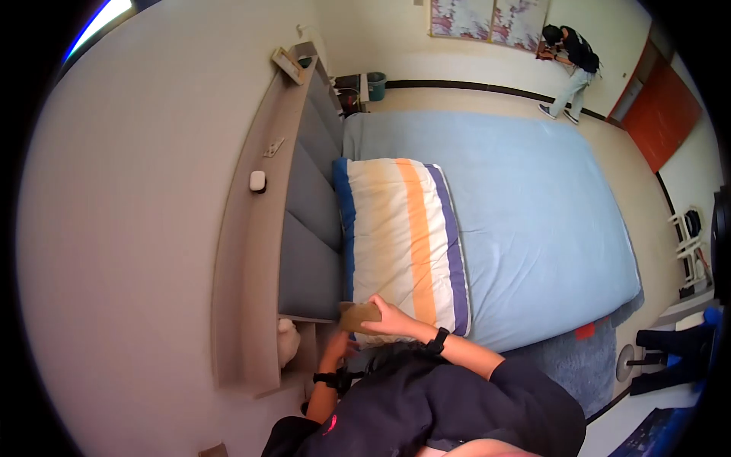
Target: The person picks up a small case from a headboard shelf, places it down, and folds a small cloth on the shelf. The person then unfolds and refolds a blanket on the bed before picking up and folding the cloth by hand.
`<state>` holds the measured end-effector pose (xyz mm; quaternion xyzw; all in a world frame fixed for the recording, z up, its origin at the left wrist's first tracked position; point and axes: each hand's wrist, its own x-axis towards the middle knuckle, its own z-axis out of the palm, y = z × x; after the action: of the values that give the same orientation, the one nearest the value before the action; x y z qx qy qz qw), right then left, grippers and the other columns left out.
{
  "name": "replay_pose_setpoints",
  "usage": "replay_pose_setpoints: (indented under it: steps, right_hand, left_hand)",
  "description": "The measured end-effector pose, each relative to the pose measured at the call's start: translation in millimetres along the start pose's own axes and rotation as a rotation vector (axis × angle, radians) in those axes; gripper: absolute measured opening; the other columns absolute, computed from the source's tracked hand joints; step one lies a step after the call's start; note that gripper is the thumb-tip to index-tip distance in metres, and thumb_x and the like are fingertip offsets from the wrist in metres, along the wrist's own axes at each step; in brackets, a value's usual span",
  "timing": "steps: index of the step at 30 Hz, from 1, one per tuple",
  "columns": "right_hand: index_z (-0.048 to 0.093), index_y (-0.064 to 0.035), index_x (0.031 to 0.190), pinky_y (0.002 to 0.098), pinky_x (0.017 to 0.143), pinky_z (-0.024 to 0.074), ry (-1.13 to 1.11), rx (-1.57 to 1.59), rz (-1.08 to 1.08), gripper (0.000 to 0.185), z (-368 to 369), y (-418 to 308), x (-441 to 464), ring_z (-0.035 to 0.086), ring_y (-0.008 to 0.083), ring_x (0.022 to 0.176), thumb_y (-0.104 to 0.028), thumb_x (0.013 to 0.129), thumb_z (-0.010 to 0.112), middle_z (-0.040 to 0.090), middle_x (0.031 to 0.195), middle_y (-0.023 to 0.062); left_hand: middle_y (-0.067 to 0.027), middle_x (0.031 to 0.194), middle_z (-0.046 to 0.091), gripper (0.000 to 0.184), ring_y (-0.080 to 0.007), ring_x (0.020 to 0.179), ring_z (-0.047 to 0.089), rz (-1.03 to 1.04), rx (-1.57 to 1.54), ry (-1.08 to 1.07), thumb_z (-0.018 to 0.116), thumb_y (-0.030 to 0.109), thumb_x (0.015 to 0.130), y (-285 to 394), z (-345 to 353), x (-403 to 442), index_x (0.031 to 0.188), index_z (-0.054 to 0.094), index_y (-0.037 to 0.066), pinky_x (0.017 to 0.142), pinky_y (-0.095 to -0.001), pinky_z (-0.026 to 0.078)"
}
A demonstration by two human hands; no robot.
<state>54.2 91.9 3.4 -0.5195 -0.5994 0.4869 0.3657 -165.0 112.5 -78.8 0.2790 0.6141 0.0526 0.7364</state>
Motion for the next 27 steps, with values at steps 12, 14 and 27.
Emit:
replay_pose_setpoints:
  steps: [12,14,27]
  right_hand:
    - [0.055,-0.003,0.11,0.0354,0.083,0.0458,0.022,-0.317,0.15,0.048,-70,35,-87,0.056,0.032,0.098,-0.041,0.082,0.063,0.054,0.113,0.0204]
    - [0.057,-0.0043,0.108,0.0346,0.083,0.0456,0.125,-0.307,0.095,0.042,-75,39,-91,0.056,0.0314,0.099,-0.037,0.082,0.063,0.054,0.113,0.0178]
    - [0.052,0.0019,0.074,0.0295,0.062,0.0406,0.236,-0.033,-0.068,0.028,-123,21,-113,0.05,0.0203,0.065,-0.022,0.086,0.059,0.047,0.068,0.0105]
  left_hand:
    - [-0.0183,0.135,0.04,0.054,-0.0381,0.122,0.041,0.705,-0.706,-0.834,0.036,0.04,0.094,95,105,-47,0.139,0.029,0.012,0.1,-0.0461,0.037]
    - [-0.0143,0.138,0.039,0.053,-0.033,0.124,0.041,0.628,-0.455,-0.699,0.034,0.035,0.097,87,109,-43,0.14,0.026,0.007,0.103,-0.0418,0.034]
    - [-0.0065,0.104,0.062,0.035,-0.0133,0.091,0.059,0.558,-0.092,-0.184,0.045,0.026,0.096,28,143,25,0.113,0.055,-0.003,0.079,-0.026,0.047]
